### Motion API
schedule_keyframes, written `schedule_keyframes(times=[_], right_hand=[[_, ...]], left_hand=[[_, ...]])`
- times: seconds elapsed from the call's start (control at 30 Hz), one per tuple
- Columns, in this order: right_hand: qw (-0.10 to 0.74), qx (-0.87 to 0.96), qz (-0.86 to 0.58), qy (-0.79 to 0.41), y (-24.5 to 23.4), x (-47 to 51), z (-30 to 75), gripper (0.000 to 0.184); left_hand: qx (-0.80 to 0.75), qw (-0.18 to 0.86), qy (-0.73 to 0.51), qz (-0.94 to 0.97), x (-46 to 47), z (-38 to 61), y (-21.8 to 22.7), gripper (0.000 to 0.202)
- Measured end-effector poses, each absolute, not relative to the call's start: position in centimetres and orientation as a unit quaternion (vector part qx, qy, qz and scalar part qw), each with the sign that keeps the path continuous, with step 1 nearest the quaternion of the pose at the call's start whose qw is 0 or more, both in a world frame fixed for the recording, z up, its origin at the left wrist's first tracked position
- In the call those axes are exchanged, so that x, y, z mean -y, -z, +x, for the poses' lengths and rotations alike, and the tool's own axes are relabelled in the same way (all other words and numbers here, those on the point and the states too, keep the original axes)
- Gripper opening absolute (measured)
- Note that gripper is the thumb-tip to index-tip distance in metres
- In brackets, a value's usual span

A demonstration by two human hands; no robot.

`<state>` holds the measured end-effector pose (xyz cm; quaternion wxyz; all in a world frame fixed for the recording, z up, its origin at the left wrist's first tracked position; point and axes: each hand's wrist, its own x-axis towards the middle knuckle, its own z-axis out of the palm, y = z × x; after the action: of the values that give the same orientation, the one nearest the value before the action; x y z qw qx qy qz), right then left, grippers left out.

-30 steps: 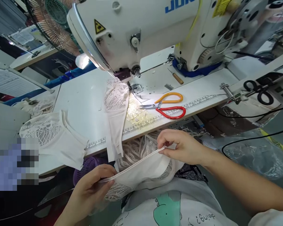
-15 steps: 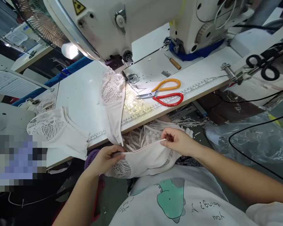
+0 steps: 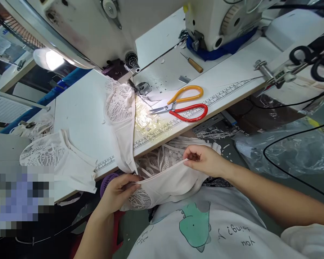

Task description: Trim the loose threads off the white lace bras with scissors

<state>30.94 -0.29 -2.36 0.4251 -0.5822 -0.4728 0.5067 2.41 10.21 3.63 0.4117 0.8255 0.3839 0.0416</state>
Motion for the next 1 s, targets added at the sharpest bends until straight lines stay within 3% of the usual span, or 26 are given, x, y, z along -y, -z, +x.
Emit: schedule_keyframes(times=[0.17, 0.4, 0.67, 0.9, 1.0], right_hand=[[0.442, 0.494, -0.581, -0.472, 2.2, 0.6, 30.5, 0.016], [0.446, 0.527, -0.588, -0.422, 1.5, 0.6, 30.5, 0.022], [0.449, 0.562, -0.575, -0.39, 1.5, 0.7, 31.4, 0.018], [0.434, 0.585, -0.575, -0.373, 1.7, 1.2, 31.7, 0.013], [0.436, 0.595, -0.597, -0.314, 1.8, 1.5, 31.4, 0.009]], left_hand=[[-0.354, 0.398, -0.079, 0.843, -10.6, 2.4, -3.4, 0.009], [-0.346, 0.382, -0.12, 0.848, -10.7, 2.5, -3.0, 0.006], [-0.263, 0.427, -0.145, 0.853, -8.9, 2.4, -4.2, 0.016], [-0.266, 0.427, -0.158, 0.85, -8.5, 2.0, -3.7, 0.01], [-0.26, 0.411, -0.168, 0.857, -8.5, 1.7, -3.2, 0.009]])
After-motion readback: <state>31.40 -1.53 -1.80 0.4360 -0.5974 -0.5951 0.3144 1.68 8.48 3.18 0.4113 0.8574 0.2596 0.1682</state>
